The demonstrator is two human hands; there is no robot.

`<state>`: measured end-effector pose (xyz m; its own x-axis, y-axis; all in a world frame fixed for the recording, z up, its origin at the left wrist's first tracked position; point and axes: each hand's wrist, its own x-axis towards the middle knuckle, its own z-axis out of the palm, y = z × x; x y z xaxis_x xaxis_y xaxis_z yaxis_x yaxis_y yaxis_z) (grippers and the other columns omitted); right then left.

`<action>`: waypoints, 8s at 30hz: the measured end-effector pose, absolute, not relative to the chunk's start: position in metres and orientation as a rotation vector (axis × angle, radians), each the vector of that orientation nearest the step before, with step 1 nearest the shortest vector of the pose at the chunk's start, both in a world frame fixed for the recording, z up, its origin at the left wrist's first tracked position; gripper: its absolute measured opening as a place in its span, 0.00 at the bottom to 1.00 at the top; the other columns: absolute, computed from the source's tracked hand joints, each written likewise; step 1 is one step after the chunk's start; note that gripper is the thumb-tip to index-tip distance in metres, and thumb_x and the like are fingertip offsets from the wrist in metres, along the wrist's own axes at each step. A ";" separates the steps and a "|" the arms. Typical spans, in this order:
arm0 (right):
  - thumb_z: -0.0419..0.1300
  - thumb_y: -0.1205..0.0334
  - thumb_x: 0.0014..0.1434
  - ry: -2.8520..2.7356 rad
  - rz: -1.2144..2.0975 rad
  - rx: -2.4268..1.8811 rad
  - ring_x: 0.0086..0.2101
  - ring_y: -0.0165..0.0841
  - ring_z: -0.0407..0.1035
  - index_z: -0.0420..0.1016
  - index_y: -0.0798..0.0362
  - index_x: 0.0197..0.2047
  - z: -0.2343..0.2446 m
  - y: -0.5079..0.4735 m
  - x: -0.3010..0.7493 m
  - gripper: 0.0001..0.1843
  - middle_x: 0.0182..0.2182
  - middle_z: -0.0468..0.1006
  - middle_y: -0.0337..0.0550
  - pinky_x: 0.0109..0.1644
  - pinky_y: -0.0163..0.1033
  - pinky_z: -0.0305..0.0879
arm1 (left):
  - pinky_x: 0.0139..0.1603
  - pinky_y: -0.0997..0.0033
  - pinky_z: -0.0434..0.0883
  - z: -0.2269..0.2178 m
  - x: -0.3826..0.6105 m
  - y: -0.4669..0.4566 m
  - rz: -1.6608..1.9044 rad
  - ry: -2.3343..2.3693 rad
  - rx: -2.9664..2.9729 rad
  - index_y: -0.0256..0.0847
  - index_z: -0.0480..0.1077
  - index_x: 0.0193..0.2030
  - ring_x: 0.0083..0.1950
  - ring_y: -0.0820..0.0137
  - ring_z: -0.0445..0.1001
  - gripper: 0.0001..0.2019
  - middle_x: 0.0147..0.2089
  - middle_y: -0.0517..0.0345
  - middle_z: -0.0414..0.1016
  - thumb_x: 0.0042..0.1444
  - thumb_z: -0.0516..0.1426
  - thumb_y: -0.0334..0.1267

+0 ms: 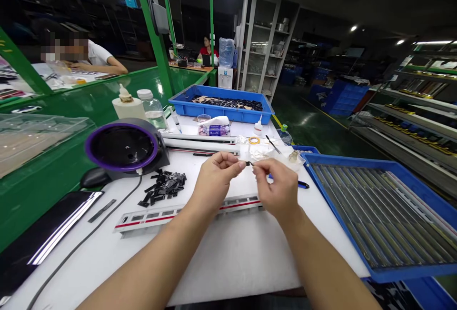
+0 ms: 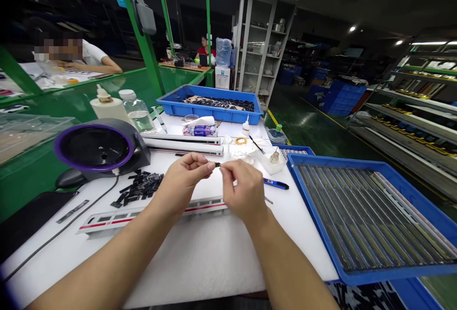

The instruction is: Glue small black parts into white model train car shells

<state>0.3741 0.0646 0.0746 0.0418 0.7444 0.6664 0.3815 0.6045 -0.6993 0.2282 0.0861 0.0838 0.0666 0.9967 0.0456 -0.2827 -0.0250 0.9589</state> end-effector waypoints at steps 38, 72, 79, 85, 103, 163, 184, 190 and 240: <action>0.57 0.70 0.59 -2.138 0.411 -0.851 0.51 0.40 0.63 0.75 0.52 0.34 0.070 -0.003 0.228 0.07 0.48 0.69 0.48 0.57 0.49 0.64 | 0.60 0.57 0.69 0.022 0.025 -0.020 0.957 1.837 1.961 0.41 0.55 0.67 0.58 0.57 0.73 0.31 0.64 0.48 0.68 0.56 0.54 0.41; 0.57 0.59 0.56 -1.575 0.220 -1.693 0.47 0.41 0.69 0.66 0.54 0.51 0.055 0.092 0.389 0.19 0.49 0.72 0.51 0.49 0.46 0.68 | 0.45 0.53 0.76 0.019 0.018 -0.009 0.312 1.988 2.806 0.38 0.77 0.40 0.48 0.52 0.77 0.14 0.61 0.38 0.70 0.57 0.51 0.27; 0.66 0.62 0.47 -1.819 0.468 -1.746 0.42 0.42 0.72 0.71 0.54 0.51 0.050 0.147 0.381 0.26 0.43 0.77 0.48 0.47 0.43 0.66 | 0.50 0.52 0.73 0.031 0.022 -0.005 0.258 1.905 2.786 0.40 0.77 0.46 0.49 0.54 0.77 0.15 0.56 0.44 0.75 0.62 0.49 0.35; 0.63 0.60 0.50 -1.840 0.496 -1.657 0.37 0.44 0.71 0.75 0.56 0.39 0.060 0.147 0.372 0.12 0.28 0.74 0.44 0.44 0.46 0.66 | 0.49 0.53 0.73 0.043 0.029 -0.007 0.264 1.887 2.774 0.41 0.77 0.42 0.48 0.56 0.77 0.14 0.51 0.47 0.78 0.62 0.51 0.42; 0.65 0.52 0.51 -0.922 1.709 -0.404 0.20 0.26 0.46 0.67 0.46 0.38 0.078 0.065 0.229 0.14 0.20 0.57 0.31 0.19 0.31 0.41 | 0.42 0.59 0.71 0.022 0.034 -0.001 0.717 1.976 2.692 0.40 0.73 0.34 0.39 0.61 0.74 0.16 0.38 0.50 0.79 0.60 0.54 0.50; 0.57 0.53 0.63 -1.647 0.530 -0.805 0.19 0.23 0.51 0.53 0.53 0.18 0.040 0.038 0.188 0.26 0.16 0.57 0.32 0.25 0.35 0.48 | 0.45 0.61 0.71 0.015 0.036 0.002 0.741 1.975 2.658 0.40 0.76 0.34 0.39 0.61 0.75 0.16 0.34 0.53 0.80 0.60 0.54 0.49; 0.58 0.53 0.63 -1.643 0.545 -0.811 0.19 0.24 0.50 0.52 0.52 0.18 0.041 0.038 0.188 0.26 0.16 0.55 0.32 0.24 0.35 0.47 | 0.44 0.62 0.70 0.017 0.037 0.003 0.733 1.980 2.652 0.41 0.75 0.33 0.39 0.61 0.75 0.14 0.33 0.54 0.80 0.59 0.55 0.48; 0.58 0.54 0.63 -1.639 0.530 -0.823 0.19 0.23 0.50 0.52 0.53 0.18 0.042 0.039 0.189 0.26 0.16 0.55 0.32 0.24 0.35 0.47 | 0.42 0.63 0.70 0.017 0.035 0.002 0.738 1.986 2.649 0.41 0.75 0.32 0.38 0.61 0.74 0.14 0.32 0.55 0.79 0.59 0.55 0.49; 0.63 0.52 0.49 -0.910 1.445 -0.652 0.30 0.31 0.72 0.73 0.53 0.33 0.078 0.083 0.264 0.13 0.32 0.77 0.44 0.22 0.30 0.63 | 0.43 0.62 0.72 0.018 0.034 0.004 0.811 1.968 2.689 0.41 0.73 0.33 0.39 0.62 0.75 0.16 0.38 0.53 0.80 0.58 0.57 0.52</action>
